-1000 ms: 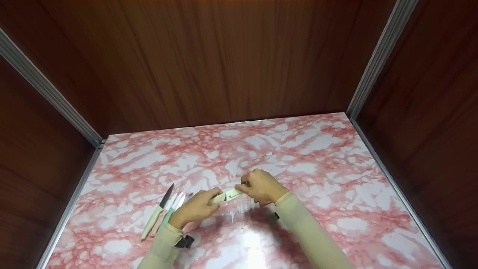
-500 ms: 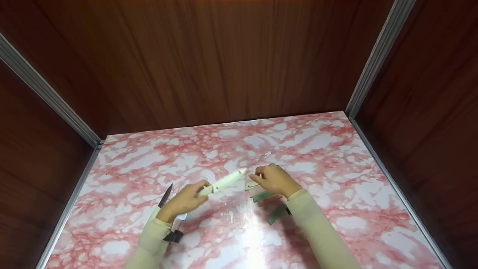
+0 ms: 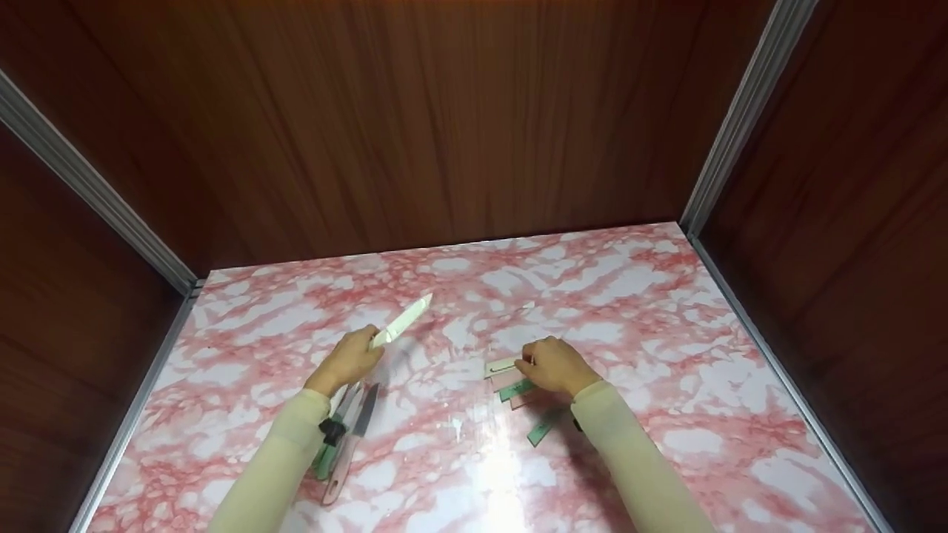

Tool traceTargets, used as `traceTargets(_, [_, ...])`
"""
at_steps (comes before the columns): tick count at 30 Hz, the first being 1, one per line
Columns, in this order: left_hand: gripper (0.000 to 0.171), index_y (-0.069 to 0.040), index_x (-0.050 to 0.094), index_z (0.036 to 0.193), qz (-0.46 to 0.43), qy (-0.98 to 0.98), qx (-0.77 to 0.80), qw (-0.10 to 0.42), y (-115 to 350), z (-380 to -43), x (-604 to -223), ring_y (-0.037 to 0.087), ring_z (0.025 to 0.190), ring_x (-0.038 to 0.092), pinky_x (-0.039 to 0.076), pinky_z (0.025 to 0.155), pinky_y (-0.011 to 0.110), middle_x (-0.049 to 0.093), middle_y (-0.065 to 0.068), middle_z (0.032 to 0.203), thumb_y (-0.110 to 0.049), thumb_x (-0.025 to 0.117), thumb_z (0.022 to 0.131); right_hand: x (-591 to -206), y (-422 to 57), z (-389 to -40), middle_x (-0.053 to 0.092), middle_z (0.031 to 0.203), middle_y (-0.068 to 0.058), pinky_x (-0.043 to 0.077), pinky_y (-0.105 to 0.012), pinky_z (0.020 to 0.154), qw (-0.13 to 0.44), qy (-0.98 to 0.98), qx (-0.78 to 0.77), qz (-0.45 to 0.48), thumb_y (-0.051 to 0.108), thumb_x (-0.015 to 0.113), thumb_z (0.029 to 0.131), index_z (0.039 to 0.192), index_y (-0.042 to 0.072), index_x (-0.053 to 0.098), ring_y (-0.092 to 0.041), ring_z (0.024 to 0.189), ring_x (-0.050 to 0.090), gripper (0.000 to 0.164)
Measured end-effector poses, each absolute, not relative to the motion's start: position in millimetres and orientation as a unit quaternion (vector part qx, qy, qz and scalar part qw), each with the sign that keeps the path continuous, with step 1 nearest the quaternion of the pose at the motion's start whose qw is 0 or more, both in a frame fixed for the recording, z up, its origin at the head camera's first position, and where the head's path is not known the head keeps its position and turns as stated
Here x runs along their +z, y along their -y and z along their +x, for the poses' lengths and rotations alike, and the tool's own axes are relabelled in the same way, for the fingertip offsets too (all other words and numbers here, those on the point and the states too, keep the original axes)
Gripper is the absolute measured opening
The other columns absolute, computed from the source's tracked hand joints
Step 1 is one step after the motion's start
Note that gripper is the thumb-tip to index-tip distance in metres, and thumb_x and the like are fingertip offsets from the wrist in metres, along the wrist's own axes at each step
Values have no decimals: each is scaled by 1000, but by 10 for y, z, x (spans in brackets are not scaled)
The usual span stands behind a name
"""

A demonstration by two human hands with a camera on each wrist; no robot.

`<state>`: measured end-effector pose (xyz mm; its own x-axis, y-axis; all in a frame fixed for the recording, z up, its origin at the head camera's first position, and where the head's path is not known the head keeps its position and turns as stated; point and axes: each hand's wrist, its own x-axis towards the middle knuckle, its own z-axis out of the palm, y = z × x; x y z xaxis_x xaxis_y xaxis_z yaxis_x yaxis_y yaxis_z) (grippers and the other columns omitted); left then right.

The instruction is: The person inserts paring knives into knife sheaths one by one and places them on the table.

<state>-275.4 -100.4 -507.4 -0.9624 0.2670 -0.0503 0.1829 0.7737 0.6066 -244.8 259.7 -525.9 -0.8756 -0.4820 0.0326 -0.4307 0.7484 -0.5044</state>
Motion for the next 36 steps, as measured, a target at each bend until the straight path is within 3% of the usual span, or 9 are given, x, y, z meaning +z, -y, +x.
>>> traceTargets(6, [16, -1, 53, 102, 94, -935, 333, 74, 1021, -2997, -5097, 23, 74, 51, 45, 69, 38, 55, 12, 88, -4, 53, 86, -5365, -2624, -2467, 37, 55, 8, 30, -25, 50, 45, -936, -244, -249, 16, 61, 92, 63, 16, 48, -6, 49, 31, 31])
traceTargets(15, [24, 4, 51, 110, 52, -939, 325, 100, 823, -3300, -5209, 27, 86, 52, 43, 84, 42, 56, 18, 98, -4, 55, 88, -5461, -2659, -2490, 53, 73, 3, 46, -38, 64, -7, -948, -218, -232, 13, 67, 85, 79, 9, 66, -15, 67, 50, 8])
traceTargets(25, [25, 7, 50, 113, 16, -945, 314, 88, 727, -3347, -5513, 37, 103, 55, 40, 94, 44, 55, 23, 105, -7, 51, 92, -5563, -2615, -2495, 56, 84, -6, 46, -43, 74, -49, -950, -198, -236, 11, 69, 84, 88, 3, 67, -26, 79, 52, 9])
traceTargets(36, [29, 8, 50, 114, -18, -943, 328, 61, 739, -3370, -5614, 37, 102, 56, 42, 91, 43, 55, 23, 104, 1, 53, 86, -5566, -2714, -2405, 59, 81, 1, 48, -42, 74, 8, -954, -192, -231, 8, 69, 81, 85, 9, 68, -21, 78, 58, 4])
